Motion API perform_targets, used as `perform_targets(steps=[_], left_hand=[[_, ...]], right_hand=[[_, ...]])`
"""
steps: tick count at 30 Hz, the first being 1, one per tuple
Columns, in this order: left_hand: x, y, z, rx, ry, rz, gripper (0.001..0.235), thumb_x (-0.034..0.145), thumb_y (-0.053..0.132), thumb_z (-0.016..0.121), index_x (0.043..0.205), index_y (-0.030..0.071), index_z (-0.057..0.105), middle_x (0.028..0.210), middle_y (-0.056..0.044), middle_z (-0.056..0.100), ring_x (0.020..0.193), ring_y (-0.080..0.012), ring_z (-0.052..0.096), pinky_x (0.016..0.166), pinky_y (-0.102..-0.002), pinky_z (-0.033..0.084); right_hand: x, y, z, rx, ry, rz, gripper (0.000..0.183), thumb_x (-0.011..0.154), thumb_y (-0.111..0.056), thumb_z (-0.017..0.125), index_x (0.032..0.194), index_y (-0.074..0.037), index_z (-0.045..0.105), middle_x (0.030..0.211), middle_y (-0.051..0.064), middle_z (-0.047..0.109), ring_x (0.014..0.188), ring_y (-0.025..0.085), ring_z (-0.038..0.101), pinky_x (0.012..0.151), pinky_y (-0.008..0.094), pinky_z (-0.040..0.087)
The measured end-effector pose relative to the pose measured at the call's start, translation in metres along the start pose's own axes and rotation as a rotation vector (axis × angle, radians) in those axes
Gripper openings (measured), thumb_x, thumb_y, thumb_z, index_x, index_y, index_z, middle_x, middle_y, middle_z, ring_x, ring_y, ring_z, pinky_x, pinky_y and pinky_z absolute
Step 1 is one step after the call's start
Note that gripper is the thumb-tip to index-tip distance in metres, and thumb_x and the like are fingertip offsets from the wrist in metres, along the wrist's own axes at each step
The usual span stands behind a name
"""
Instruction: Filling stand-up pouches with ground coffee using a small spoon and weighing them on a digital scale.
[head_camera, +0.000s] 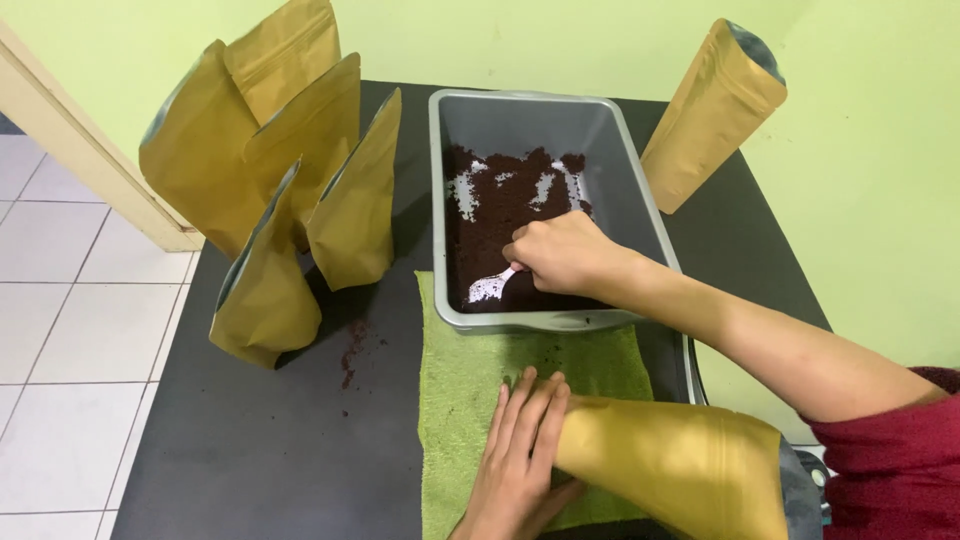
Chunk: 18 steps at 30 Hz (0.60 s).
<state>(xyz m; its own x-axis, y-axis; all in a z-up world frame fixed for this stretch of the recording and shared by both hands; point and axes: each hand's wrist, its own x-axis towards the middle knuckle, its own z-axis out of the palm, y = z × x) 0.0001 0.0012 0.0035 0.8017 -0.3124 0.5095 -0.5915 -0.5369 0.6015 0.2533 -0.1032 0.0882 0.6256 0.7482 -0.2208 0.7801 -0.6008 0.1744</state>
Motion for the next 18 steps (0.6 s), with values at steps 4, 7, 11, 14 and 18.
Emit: perform_targets(steps=[4,7,11,14,18], left_hand=[[-0.003,-0.006,0.008,0.018,0.037,0.027,0.103,0.081,0.018,0.092,0.157,-0.003,0.025,0.163,-0.021,0.034,0.153,-0.0474,0.026,0.123,-0.065,0.021],[-0.003,-0.004,0.007,0.012,0.057,0.037,0.1,0.086,0.023,0.09,0.156,-0.003,0.025,0.162,-0.023,0.035,0.153,-0.0488,0.028,0.122,-0.067,0.022],[-0.001,-0.001,0.003,-0.026,0.059,0.029,0.095,0.093,0.024,0.086,0.158,-0.002,0.022,0.163,-0.024,0.034,0.153,-0.0491,0.026,0.123,-0.068,0.02],[-0.002,-0.002,0.005,-0.036,0.045,0.02,0.101,0.09,0.025,0.088,0.158,-0.001,0.019,0.163,-0.023,0.033,0.154,-0.0489,0.025,0.123,-0.068,0.018],[-0.005,-0.009,0.011,0.005,0.084,0.043,0.098,0.091,0.033,0.085,0.157,-0.002,0.023,0.161,-0.023,0.035,0.153,-0.0494,0.028,0.124,-0.067,0.021]], right_hand=[[0.014,0.013,0.008,-0.016,0.0,0.072,0.024,0.081,-0.006,0.056,0.095,-0.018,0.071,0.095,0.001,0.072,0.077,0.032,0.069,0.048,0.048,0.049],[0.016,0.024,0.003,-0.03,0.037,0.091,0.025,0.083,-0.005,0.056,0.099,-0.013,0.072,0.097,0.003,0.073,0.08,0.029,0.072,0.048,0.047,0.055],[0.006,0.034,-0.035,-0.012,-0.011,0.217,0.027,0.089,-0.006,0.049,0.097,-0.018,0.073,0.092,-0.002,0.074,0.071,0.017,0.068,0.045,0.032,0.055],[0.001,0.04,-0.054,0.14,0.044,0.311,0.023,0.1,-0.01,0.043,0.096,-0.011,0.066,0.096,0.006,0.072,0.065,0.02,0.063,0.047,0.033,0.05],[-0.022,0.052,-0.053,0.066,0.136,0.408,0.051,0.11,-0.053,0.038,0.116,-0.011,0.065,0.11,0.008,0.072,0.087,0.028,0.073,0.055,0.047,0.063]])
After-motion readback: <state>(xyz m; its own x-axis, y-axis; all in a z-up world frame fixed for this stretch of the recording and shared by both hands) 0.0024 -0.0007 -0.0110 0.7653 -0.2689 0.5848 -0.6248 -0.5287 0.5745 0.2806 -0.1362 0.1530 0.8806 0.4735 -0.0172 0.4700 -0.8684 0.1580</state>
